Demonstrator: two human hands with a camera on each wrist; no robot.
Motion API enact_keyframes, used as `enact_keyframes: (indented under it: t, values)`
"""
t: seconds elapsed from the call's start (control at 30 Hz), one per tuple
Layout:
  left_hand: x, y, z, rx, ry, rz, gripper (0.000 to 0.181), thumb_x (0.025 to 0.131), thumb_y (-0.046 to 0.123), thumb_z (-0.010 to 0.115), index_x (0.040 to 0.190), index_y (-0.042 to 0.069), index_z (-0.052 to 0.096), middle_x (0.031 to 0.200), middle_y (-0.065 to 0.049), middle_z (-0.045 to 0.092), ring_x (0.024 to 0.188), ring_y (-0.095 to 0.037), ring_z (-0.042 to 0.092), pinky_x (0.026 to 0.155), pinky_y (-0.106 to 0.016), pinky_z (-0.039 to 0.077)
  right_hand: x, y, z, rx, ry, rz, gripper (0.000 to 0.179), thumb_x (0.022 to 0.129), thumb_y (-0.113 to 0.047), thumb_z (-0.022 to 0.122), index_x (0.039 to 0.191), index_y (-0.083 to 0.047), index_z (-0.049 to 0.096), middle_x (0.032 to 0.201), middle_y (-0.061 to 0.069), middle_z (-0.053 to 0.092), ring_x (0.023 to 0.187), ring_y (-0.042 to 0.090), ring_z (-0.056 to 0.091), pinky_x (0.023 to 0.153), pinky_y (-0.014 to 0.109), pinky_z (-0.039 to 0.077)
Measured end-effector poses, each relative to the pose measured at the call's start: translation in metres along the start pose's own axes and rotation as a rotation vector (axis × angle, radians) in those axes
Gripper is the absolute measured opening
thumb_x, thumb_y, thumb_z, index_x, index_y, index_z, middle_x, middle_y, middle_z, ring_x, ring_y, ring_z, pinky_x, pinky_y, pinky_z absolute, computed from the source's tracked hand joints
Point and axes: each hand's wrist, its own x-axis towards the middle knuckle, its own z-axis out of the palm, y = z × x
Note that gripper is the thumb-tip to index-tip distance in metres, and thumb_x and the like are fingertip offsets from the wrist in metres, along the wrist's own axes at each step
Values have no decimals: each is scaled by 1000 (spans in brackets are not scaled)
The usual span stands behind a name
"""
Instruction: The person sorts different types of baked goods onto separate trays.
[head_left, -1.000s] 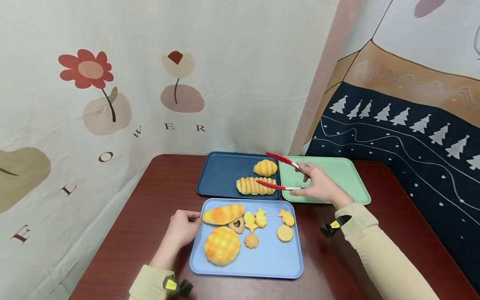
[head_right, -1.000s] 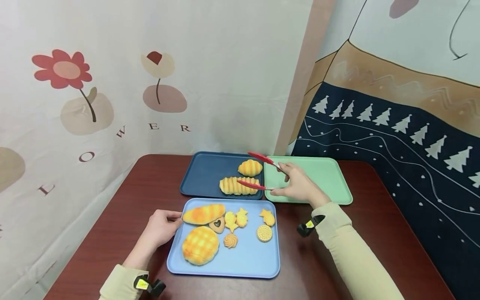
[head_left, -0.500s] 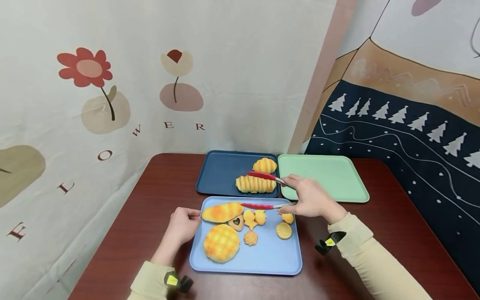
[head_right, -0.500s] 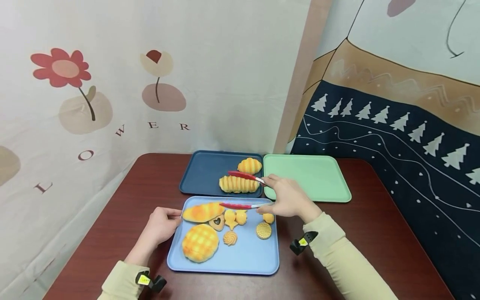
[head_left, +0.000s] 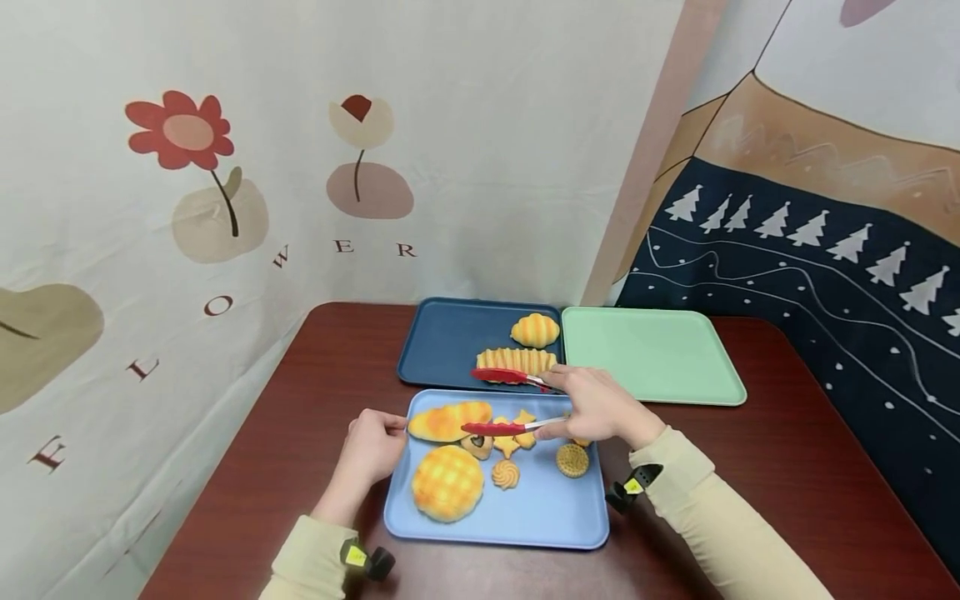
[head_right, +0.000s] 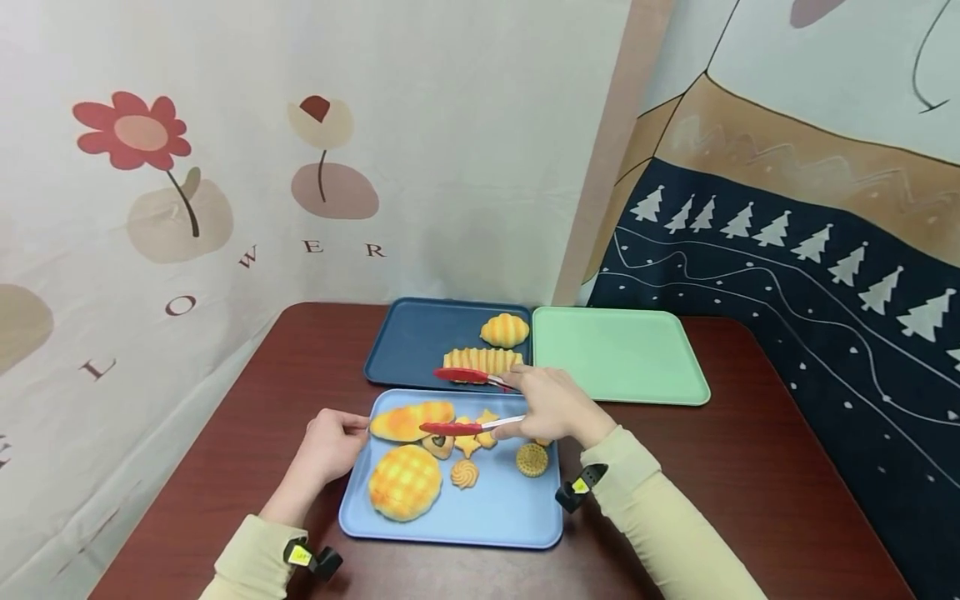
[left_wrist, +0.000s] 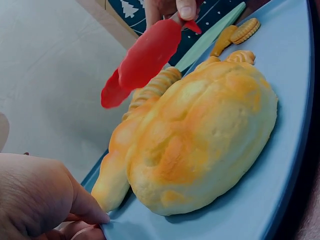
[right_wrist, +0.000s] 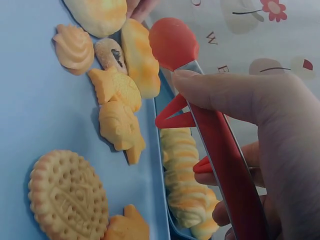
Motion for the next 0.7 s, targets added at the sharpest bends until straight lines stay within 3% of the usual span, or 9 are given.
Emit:
enact_keyframes:
  t: [0.2, 0.43, 0.7]
  values:
    - [-3, 5, 1, 20, -2, -9, 27, 91, 8, 68, 113, 7, 83, 105, -10, 78, 72, -22, 62, 62, -35, 49, 8, 2, 4, -15, -44, -4, 92, 79, -66, 83, 144, -4, 66, 145, 16, 63, 130, 33, 61, 105, 55, 49]
    - [-7, 10, 1, 52, 0, -24, 29, 92, 5, 65, 116, 4, 82, 115, -16, 76, 76, -24, 60, 62, -35, 47, 11, -1, 7, -7, -98, -6, 88, 81, -64, 83, 144, -4, 66, 143, 14, 64, 130, 32, 61, 105, 54, 48]
    - [-5, 12, 1, 54, -21, -37, 28, 92, 5, 66, 116, 2, 81, 120, -20, 75, 90, -28, 65, 71, -40, 52, 12, -2, 8, 31, -138, 4, 83, 82, -61, 84, 141, -3, 68, 135, 10, 69, 119, 26, 66, 98, 50, 53]
